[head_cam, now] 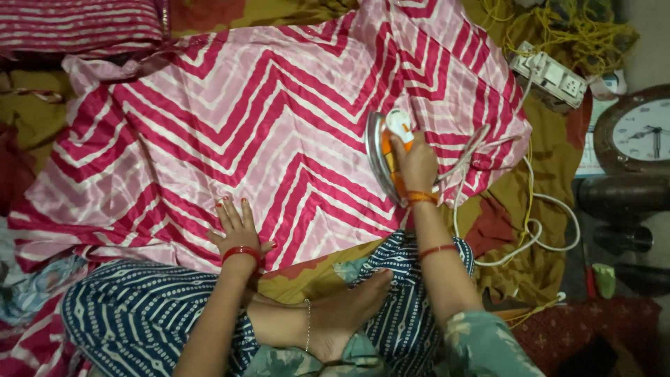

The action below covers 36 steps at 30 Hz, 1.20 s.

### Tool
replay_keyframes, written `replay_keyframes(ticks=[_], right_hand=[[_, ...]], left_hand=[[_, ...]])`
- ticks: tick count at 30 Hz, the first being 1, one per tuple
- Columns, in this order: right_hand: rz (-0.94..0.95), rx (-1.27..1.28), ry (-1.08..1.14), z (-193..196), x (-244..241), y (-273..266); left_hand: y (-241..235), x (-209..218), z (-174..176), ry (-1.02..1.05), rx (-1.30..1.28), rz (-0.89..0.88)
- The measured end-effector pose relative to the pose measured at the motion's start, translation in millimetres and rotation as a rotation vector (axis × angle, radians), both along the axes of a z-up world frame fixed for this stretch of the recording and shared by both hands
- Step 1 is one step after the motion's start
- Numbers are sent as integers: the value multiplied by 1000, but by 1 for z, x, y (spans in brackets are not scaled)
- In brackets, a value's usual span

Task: Ironing a pink and white chevron patterned cloth while sitting on a floor or bed.

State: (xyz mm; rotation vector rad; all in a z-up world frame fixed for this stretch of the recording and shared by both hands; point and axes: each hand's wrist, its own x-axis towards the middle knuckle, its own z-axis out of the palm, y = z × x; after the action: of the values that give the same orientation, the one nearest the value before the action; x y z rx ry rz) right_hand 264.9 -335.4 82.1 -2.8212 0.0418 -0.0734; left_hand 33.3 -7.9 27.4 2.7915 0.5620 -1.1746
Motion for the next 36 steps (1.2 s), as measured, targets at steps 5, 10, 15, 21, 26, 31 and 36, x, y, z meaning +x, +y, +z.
replay_keyframes(ticks=[5, 10, 15, 21, 26, 31, 36], right_hand=[[-42, 31, -42, -6, 29, 7], [-34, 93, -16, 5, -14, 10], [146, 65, 85, 31, -88, 26], [268, 24, 139, 32, -126, 33], [258, 34, 105, 26, -101, 39], [238, 145, 16, 29, -64, 64], [138, 179, 25, 15, -56, 77]], left_hand=[[2, -4, -3, -21, -17, 2], [1, -6, -3, -29, -31, -8], [3, -5, -3, -85, -36, 2], [2, -5, -2, -28, -21, -10], [1, -2, 0, -40, -20, -10], [3, -5, 6, -6, -27, 13], [8, -15, 15, -146, -78, 36]])
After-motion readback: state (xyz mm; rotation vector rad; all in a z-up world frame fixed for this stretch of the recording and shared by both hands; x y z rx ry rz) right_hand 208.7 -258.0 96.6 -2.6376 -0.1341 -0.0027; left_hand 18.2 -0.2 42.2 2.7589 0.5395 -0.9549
